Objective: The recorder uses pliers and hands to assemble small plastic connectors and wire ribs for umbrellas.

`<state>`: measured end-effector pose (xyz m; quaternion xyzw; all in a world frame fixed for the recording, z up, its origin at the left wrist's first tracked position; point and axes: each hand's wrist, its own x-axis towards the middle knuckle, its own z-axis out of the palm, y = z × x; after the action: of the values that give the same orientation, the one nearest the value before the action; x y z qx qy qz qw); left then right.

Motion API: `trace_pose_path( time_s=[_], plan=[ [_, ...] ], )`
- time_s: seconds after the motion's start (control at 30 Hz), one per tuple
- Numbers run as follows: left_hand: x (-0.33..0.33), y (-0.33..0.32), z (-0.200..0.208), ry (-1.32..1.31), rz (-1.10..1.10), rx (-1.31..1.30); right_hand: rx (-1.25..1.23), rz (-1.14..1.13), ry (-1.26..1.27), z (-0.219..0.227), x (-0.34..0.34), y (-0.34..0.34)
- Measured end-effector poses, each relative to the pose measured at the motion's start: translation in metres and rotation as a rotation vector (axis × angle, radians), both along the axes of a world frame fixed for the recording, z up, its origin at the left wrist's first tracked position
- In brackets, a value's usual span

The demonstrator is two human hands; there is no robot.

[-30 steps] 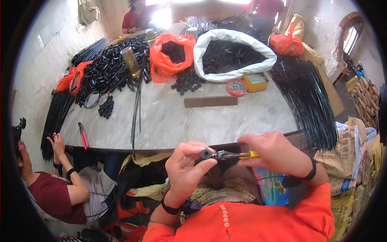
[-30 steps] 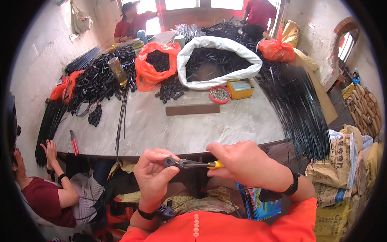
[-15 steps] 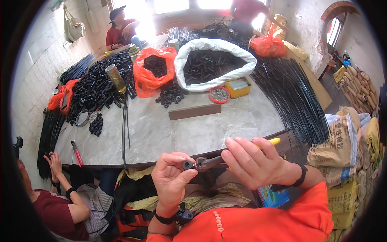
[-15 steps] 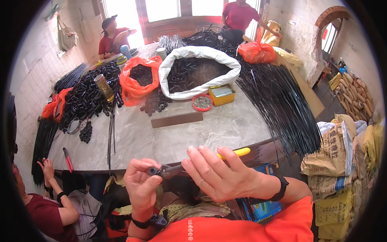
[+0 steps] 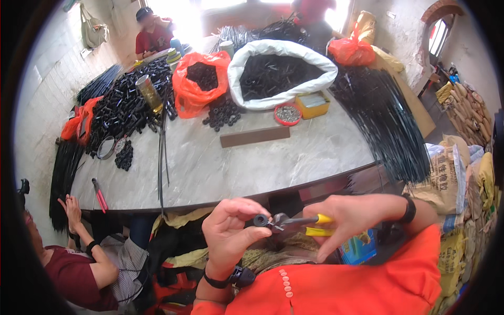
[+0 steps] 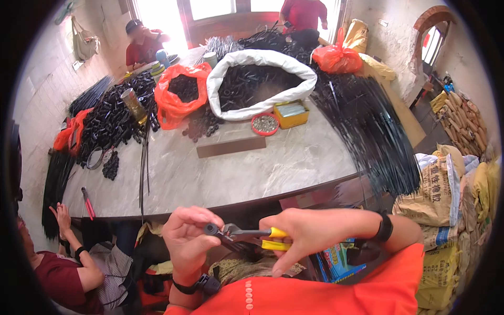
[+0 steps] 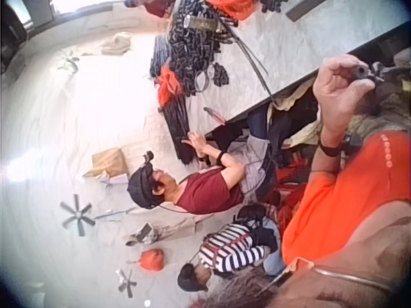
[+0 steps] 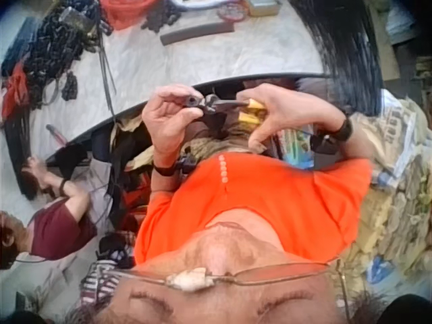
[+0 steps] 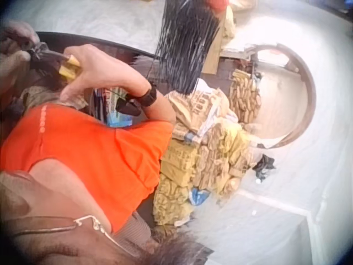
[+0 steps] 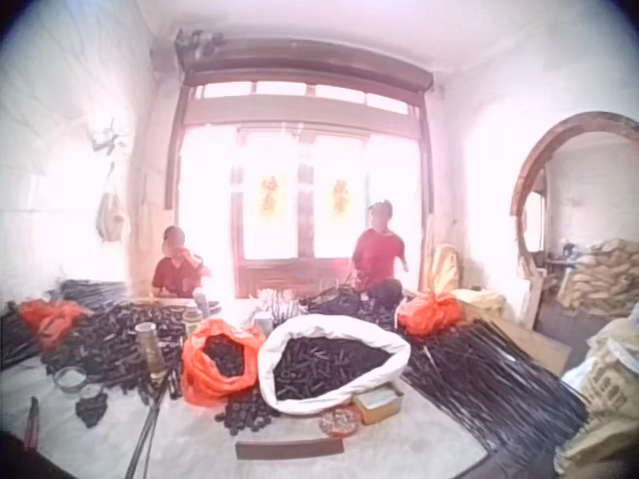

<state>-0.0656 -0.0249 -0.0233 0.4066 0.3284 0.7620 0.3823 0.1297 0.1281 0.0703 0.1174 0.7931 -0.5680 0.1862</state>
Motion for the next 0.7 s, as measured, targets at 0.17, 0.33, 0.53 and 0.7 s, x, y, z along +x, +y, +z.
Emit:
trace_pose_path(
  time_s=[0.17, 0.33, 0.53, 0.7],
  plan=[
    [-0.001, 0.006, 0.001, -0.002, -0.069, -0.008, -0.147, -0.058, -0.089, -0.023, -0.004, 0.006],
    [0.001, 0.008, 0.003, -0.081, 0.076, -0.086, 0.999, -0.116, 0.750, -0.035, 0.003, -0.002],
    [0.005, 0.010, 0.004, -0.039, 0.094, -0.089, 1.396, -0.064, 0.705, -0.025, 0.011, -0.010],
    [0.005, 0.012, 0.002, -0.003, -0.002, -0.049, 0.082, -0.041, 0.079, -0.011, 0.011, 0.007]
  ],
)
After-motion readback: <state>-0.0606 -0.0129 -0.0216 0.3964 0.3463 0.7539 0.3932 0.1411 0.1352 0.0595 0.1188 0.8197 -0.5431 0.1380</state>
